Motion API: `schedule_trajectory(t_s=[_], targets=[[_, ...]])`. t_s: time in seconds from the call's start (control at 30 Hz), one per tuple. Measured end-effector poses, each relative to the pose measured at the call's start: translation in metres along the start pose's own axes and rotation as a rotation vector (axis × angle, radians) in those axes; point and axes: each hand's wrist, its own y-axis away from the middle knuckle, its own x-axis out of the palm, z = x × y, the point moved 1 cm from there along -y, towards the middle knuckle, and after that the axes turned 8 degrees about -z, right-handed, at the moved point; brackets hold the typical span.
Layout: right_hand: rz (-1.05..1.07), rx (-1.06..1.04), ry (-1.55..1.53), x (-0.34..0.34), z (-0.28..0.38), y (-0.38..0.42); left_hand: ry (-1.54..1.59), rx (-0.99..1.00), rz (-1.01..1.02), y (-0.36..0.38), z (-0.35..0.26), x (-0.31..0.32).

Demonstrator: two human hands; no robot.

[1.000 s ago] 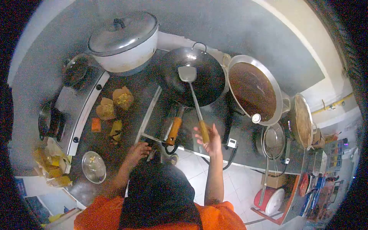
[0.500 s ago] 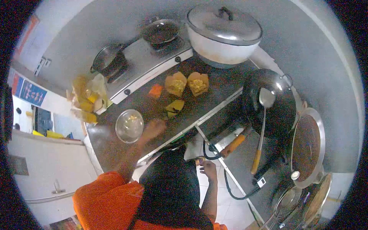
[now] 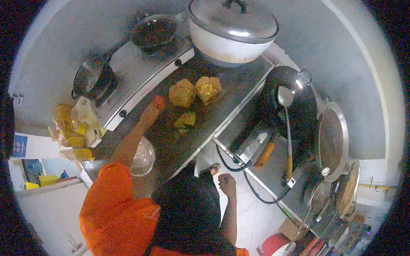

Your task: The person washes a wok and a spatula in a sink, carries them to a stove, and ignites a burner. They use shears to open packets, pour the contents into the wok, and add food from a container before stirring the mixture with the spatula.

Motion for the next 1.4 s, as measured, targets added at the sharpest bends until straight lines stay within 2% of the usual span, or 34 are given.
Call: schedule_trajectory(t_s=[0.07, 0.1, 0.13, 0.17, 0.23, 0.3, 0.33, 0.4, 0.47, 0.5, 0.53, 0.57, 0.6, 0.63, 0.67, 0.7, 0.73, 0.77, 0.8, 0.83, 0.87, 0.9, 1.0, 1.07, 1.1, 1.13, 1.17, 1.2, 1.27, 1.3, 1.33, 1.37, 1.4], targets=[[-0.003, -0.042, 0.058, 0.006, -0.006, 0.003, 0.092, -0.050, 0.076, -0.006, 0.001, -0.012], [0.018, -0.024, 0.061, 0.013, -0.008, 0.006, 0.210, -0.177, 0.108, -0.016, -0.018, -0.044], [-0.043, -0.173, 0.131, 0.018, -0.005, 0.006, 0.329, -0.309, 0.135, -0.020, -0.034, -0.070], [-0.103, -0.331, 0.202, 0.024, 0.001, 0.002, 0.326, -0.330, 0.146, -0.019, -0.037, -0.083], [-0.126, -0.373, 0.265, 0.037, 0.065, 0.012, 0.082, 0.144, -0.066, -0.013, -0.046, -0.106], [-0.065, -0.430, 0.303, 0.053, 0.108, 0.014, -0.014, 0.170, -0.066, 0.007, -0.081, -0.134], [-0.089, -0.538, 0.311, 0.064, 0.123, 0.014, -0.094, 0.228, -0.074, 0.021, -0.102, -0.147], [-0.034, -0.618, 0.200, 0.081, 0.151, 0.015, 0.061, 0.224, -0.029, 0.047, -0.145, -0.167], [-0.004, -0.716, 0.300, 0.092, 0.181, 0.020, 0.248, 0.193, 0.065, 0.071, -0.182, -0.181], [0.096, -0.605, 0.267, 0.096, 0.186, 0.024, 0.300, 0.149, 0.141, 0.088, -0.188, -0.168], [0.036, -0.814, 0.338, 0.100, 0.174, 0.019, 0.351, 0.119, 0.221, 0.101, -0.192, -0.152], [0.032, -0.701, 0.445, 0.108, 0.154, 0.016, 0.429, 0.087, 0.138, 0.096, -0.205, -0.181], [0.030, -0.811, 0.327, 0.104, 0.150, 0.021, 0.261, 0.185, 0.215, 0.112, -0.187, -0.135], [0.078, -0.674, 0.312, 0.091, 0.151, 0.026, 0.286, 0.093, 0.206, 0.073, -0.236, -0.228], [0.089, -0.736, 0.402, 0.088, 0.126, 0.023, 0.243, -0.028, 0.249, 0.076, -0.232, -0.225], [0.082, -0.616, 0.349, 0.066, 0.132, 0.042, 0.036, -0.077, 0.229, 0.092, -0.193, -0.175], [-0.044, -0.657, 0.410, 0.067, 0.091, 0.041, -0.051, 0.052, 0.193, 0.082, -0.214, -0.205], [0.128, -0.478, 0.536, 0.048, 0.092, 0.047, 0.012, 0.128, 0.284, 0.082, -0.150, -0.151], [-0.002, -0.432, 0.491, 0.045, 0.053, 0.047, -0.107, 0.281, 0.223, 0.074, -0.138, -0.135], [-0.060, -0.396, 0.488, 0.039, 0.022, 0.049, -0.045, 0.152, 0.109, 0.085, -0.054, -0.051], [-0.104, -0.362, 0.485, 0.033, -0.012, 0.054, -0.012, 0.251, 0.106, 0.087, -0.034, -0.032], [-0.124, -0.230, 0.517, 0.031, -0.056, 0.057, 0.039, 0.322, 0.172, 0.084, -0.019, -0.014], [-0.158, 0.030, 0.537, 0.023, -0.184, 0.092, 0.135, 0.488, 0.358, 0.036, -0.072, 0.026], [-0.209, 0.318, 0.366, 0.015, -0.240, 0.140, 0.169, 0.547, 0.476, 0.037, -0.110, 0.043], [-0.181, 0.338, 0.409, 0.024, -0.299, 0.151, 0.180, 0.572, 0.530, 0.044, -0.135, 0.049], [-0.400, 0.612, 0.160, -0.002, -0.252, 0.215, 0.188, 0.596, 0.585, 0.055, -0.164, 0.053], [-0.631, 0.733, 0.072, 0.014, -0.293, 0.240, 0.120, 0.605, 0.650, 0.068, -0.228, 0.037], [-0.749, 0.820, -0.023, 0.032, -0.328, 0.271, 0.049, 0.609, 0.713, 0.090, -0.299, 0.020], [-0.605, 1.016, -0.197, 0.048, -0.377, 0.315, 0.435, 0.627, 0.767, 0.135, -0.392, 0.001], [-0.631, 1.054, -0.316, 0.064, -0.403, 0.333, 0.432, 0.725, 0.837, 0.155, -0.435, -0.010], [-0.623, 0.996, -0.318, 0.075, -0.421, 0.350, 0.474, 0.759, 0.838, 0.179, -0.466, -0.013], [-0.520, 1.106, -0.449, 0.083, -0.437, 0.361, 0.520, 0.788, 0.842, 0.203, -0.496, -0.013], [-0.418, 1.126, -0.578, 0.116, -0.508, 0.353, 0.536, 0.803, 0.844, 0.225, -0.516, 0.000]])
